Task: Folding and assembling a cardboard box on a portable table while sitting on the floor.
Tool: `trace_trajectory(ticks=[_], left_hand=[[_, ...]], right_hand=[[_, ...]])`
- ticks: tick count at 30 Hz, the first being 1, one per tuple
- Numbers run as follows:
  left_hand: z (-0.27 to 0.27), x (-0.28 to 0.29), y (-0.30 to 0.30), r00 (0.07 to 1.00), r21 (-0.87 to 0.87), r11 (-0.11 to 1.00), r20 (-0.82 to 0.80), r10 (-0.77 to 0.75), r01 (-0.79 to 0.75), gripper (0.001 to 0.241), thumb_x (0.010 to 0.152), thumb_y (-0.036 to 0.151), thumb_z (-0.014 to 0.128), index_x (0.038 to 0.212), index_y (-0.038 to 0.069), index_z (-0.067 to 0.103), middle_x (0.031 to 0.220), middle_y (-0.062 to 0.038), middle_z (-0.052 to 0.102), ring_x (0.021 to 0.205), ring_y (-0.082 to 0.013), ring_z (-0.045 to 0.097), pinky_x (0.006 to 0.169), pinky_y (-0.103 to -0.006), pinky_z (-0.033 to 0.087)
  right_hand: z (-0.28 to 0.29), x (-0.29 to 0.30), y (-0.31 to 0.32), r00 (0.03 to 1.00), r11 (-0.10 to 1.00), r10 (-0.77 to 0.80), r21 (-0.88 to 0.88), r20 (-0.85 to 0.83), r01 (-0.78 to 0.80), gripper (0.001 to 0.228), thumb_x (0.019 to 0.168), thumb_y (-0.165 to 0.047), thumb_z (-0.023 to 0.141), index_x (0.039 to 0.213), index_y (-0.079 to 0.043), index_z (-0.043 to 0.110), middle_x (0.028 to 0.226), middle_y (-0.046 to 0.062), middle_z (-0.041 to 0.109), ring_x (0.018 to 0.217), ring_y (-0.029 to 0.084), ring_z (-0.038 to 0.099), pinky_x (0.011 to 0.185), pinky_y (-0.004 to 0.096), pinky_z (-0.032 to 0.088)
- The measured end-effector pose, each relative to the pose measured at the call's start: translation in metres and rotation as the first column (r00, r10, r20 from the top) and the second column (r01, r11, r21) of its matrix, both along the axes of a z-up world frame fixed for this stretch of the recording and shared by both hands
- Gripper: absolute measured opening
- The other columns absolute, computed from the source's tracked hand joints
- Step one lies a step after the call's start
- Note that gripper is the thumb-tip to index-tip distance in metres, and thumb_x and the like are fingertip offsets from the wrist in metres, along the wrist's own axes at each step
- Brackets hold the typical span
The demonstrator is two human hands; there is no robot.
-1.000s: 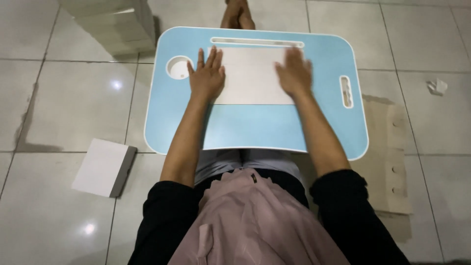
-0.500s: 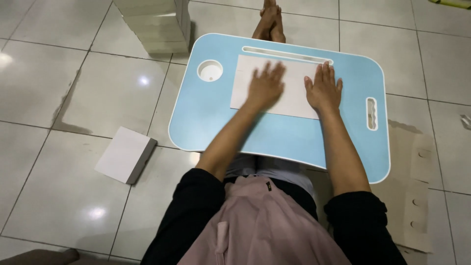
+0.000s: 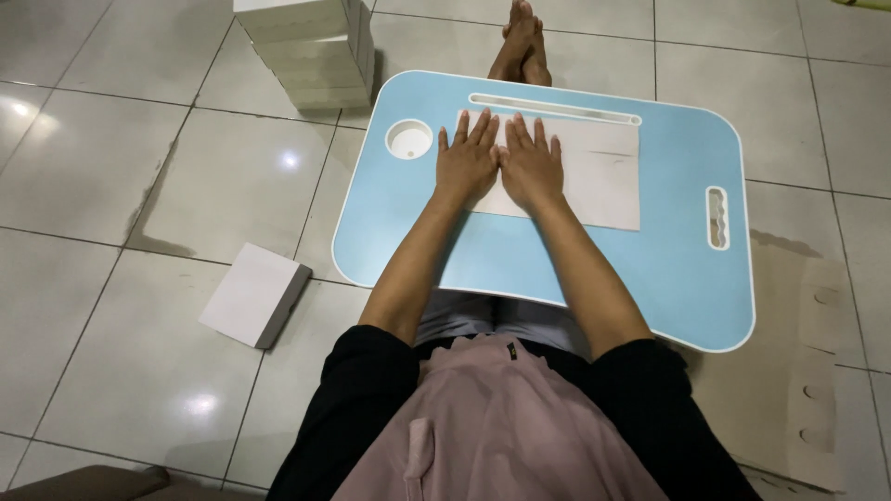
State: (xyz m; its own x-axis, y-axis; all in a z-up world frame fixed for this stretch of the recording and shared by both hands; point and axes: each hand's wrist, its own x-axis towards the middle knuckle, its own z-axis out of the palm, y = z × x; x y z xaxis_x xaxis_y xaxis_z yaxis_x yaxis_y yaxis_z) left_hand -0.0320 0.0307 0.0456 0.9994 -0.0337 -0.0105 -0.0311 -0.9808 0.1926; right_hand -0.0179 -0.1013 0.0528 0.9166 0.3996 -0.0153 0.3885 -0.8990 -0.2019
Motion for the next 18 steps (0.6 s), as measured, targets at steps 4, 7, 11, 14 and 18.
trace_trajectory(ticks=[4,7,11,14,18], left_hand=[[-0.004,0.000,0.002,1.000,-0.012,1.000,0.004,0.003,-0.003,0.059,0.108,0.035,0.022,0.165,0.020,0.025,0.172,-0.001,0.018,0.158,-0.0295,0.012,0.125,-0.0591,0.011],[-0.001,0.000,0.003,1.000,-0.015,1.000,0.023,0.011,-0.011,0.058,0.108,0.033,0.023,0.165,0.020,0.026,0.171,-0.001,0.020,0.158,-0.0290,0.014,0.125,-0.0589,0.012],[0.002,-0.003,0.002,1.000,-0.040,0.999,0.006,0.015,-0.015,0.058,0.108,0.034,0.023,0.165,0.020,0.026,0.171,-0.001,0.020,0.158,-0.0293,0.012,0.125,-0.0589,0.010],[0.005,-0.006,0.002,1.000,-0.054,0.998,0.006,0.017,-0.017,0.058,0.108,0.033,0.025,0.164,0.020,0.027,0.171,-0.001,0.020,0.158,-0.0293,0.013,0.125,-0.0587,0.010],[0.002,-0.001,0.003,1.000,-0.053,0.998,0.004,0.025,-0.025,0.059,0.108,0.035,0.024,0.165,0.021,0.026,0.171,0.000,0.020,0.158,-0.0288,0.013,0.125,-0.0586,0.010]], right_hand=[[-0.002,0.015,-0.020,1.000,1.000,0.015,0.006,0.000,-0.015,0.057,0.114,-0.033,0.028,0.164,-0.006,0.028,0.171,0.014,0.024,0.157,0.038,0.017,0.122,0.063,0.015],[-0.012,0.042,-0.053,0.997,0.997,-0.063,-0.046,0.042,0.065,0.057,0.114,-0.031,0.031,0.162,-0.001,0.030,0.169,0.020,0.025,0.155,0.040,0.020,0.119,0.067,0.019],[-0.017,0.054,-0.101,0.977,0.977,-0.213,0.010,-0.013,0.213,0.064,0.113,-0.041,0.026,0.165,-0.002,0.024,0.171,0.019,0.016,0.158,0.038,0.013,0.121,0.067,0.011],[-0.016,0.053,-0.114,0.966,0.966,-0.256,0.019,-0.030,0.257,0.066,0.114,-0.044,0.022,0.166,-0.004,0.022,0.172,0.016,0.013,0.158,0.034,0.009,0.123,0.063,0.006],[-0.013,0.049,-0.119,0.971,0.971,-0.237,0.039,-0.036,0.238,0.065,0.115,-0.045,0.021,0.166,-0.004,0.025,0.172,0.016,0.015,0.158,0.035,0.010,0.123,0.062,0.007]])
